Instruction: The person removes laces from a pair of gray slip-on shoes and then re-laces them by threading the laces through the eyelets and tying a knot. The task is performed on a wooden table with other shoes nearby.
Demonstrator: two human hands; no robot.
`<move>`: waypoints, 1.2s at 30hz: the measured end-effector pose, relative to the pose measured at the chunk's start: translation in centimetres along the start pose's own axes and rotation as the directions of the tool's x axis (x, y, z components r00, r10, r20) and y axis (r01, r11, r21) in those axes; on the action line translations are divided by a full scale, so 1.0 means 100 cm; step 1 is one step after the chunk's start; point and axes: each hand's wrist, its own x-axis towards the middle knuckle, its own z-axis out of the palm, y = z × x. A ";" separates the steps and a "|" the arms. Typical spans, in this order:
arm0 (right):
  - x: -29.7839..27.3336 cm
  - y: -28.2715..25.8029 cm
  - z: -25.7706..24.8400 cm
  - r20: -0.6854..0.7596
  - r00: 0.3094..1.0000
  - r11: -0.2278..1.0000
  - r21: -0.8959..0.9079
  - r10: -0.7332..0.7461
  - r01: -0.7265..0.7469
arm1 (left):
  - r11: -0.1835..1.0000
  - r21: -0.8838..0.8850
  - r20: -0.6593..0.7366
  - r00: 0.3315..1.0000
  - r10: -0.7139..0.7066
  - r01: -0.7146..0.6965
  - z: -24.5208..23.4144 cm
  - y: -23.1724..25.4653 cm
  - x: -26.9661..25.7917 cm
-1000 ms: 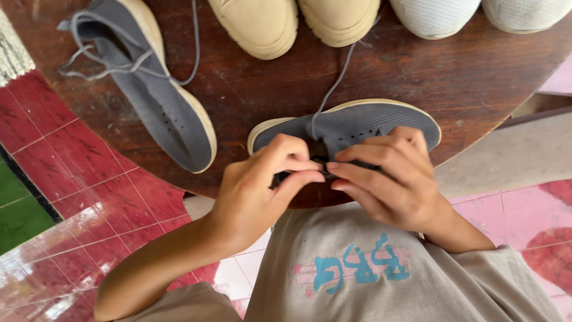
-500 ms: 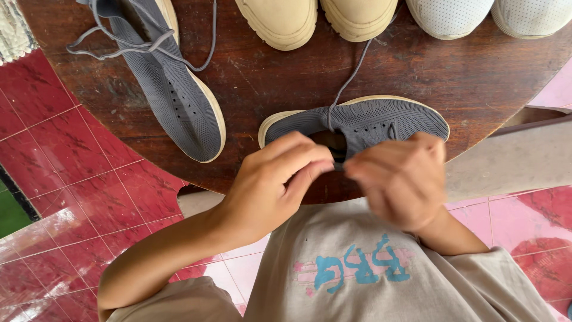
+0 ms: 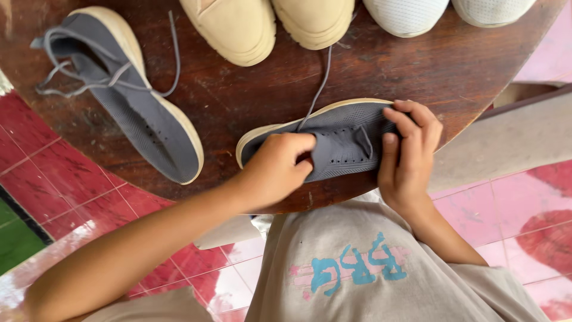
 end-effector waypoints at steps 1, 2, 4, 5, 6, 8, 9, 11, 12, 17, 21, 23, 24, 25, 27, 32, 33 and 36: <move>-0.001 0.003 0.005 -0.017 1.000 1.000 -0.011 -0.022 0.022 | 0.984 -0.180 0.060 0.998 0.002 0.009 0.001 -0.005 0.005; -0.001 0.006 0.006 -0.020 1.000 1.000 0.000 -0.012 0.012 | 0.935 -0.354 0.118 0.993 0.013 0.030 0.002 -0.011 0.011; 0.000 0.010 0.007 -0.027 1.000 1.000 0.023 0.004 -0.004 | 0.795 -0.602 0.203 0.977 0.063 0.074 0.004 -0.019 0.017; 0.002 0.011 0.008 -0.020 1.000 1.000 0.014 -0.006 0.006 | 0.725 -0.682 0.231 0.968 0.097 0.091 0.007 -0.021 0.018; 0.005 0.011 0.008 -0.013 1.000 1.000 0.006 -0.016 0.016 | 0.648 -0.754 0.256 0.958 0.132 0.112 0.010 -0.023 0.017; 0.011 0.009 0.010 -0.016 1.000 1.000 0.002 -0.017 0.017 | 0.618 -0.768 0.242 0.969 0.040 0.167 0.018 -0.022 0.013; 0.014 0.008 0.010 -0.019 1.000 1.000 0.005 -0.014 0.014 | 0.596 -0.779 0.234 0.972 -0.007 0.192 0.024 -0.021 0.010; 0.020 0.003 0.009 -0.021 1.000 1.000 -0.008 0.001 -0.001 | 0.787 -0.617 0.053 0.999 0.012 0.024 0.031 -0.018 0.004; 0.022 -0.001 0.007 -0.020 1.000 1.000 -0.025 0.014 -0.014 | 0.860 -0.508 -0.036 0.999 0.039 -0.052 0.034 -0.015 0.000; 0.033 -0.016 -0.010 -0.030 0.961 0.957 -0.105 -0.277 0.272 | 0.981 -0.035 -0.288 0.942 0.174 -0.192 0.025 -0.002 -0.010; 0.033 -0.031 -0.008 0.135 0.919 0.927 0.112 -0.371 0.358 | 0.966 -0.040 -0.304 0.924 0.232 -0.256 0.026 0.000 -0.017; 0.033 -0.042 -0.004 0.171 0.910 0.925 0.100 -0.378 0.366 | 0.967 0.034 -0.288 0.924 0.253 -0.254 0.028 -0.001 -0.020; 0.031 -0.047 -0.005 0.188 0.907 0.926 0.065 -0.377 0.372 | 0.966 0.069 -0.280 0.924 0.259 -0.250 0.029 -0.003 -0.022; 0.030 -0.051 -0.007 0.204 0.904 0.925 0.030 -0.376 0.379 | 0.962 0.052 -0.297 0.916 0.270 -0.267 0.029 -0.004 -0.024; 0.026 -0.061 -0.011 0.243 0.893 0.916 -0.042 -0.379 0.400 | 0.952 0.021 -0.327 0.898 0.295 -0.305 0.031 -0.007 -0.025; 0.021 -0.074 -0.013 0.189 0.880 0.885 -0.085 -0.436 0.457 | 0.942 -0.324 0.016 0.995 0.095 -0.085 0.034 -0.017 -0.007; 0.020 -0.076 -0.011 0.191 0.883 0.888 -0.094 -0.428 0.451 | 0.920 -0.387 0.124 0.992 -0.020 0.067 0.037 -0.020 -0.003; 0.020 -0.073 -0.008 0.175 0.856 0.868 -0.010 -0.487 0.496 | 0.958 -0.247 0.176 0.965 0.195 -0.149 0.036 -0.040 0.009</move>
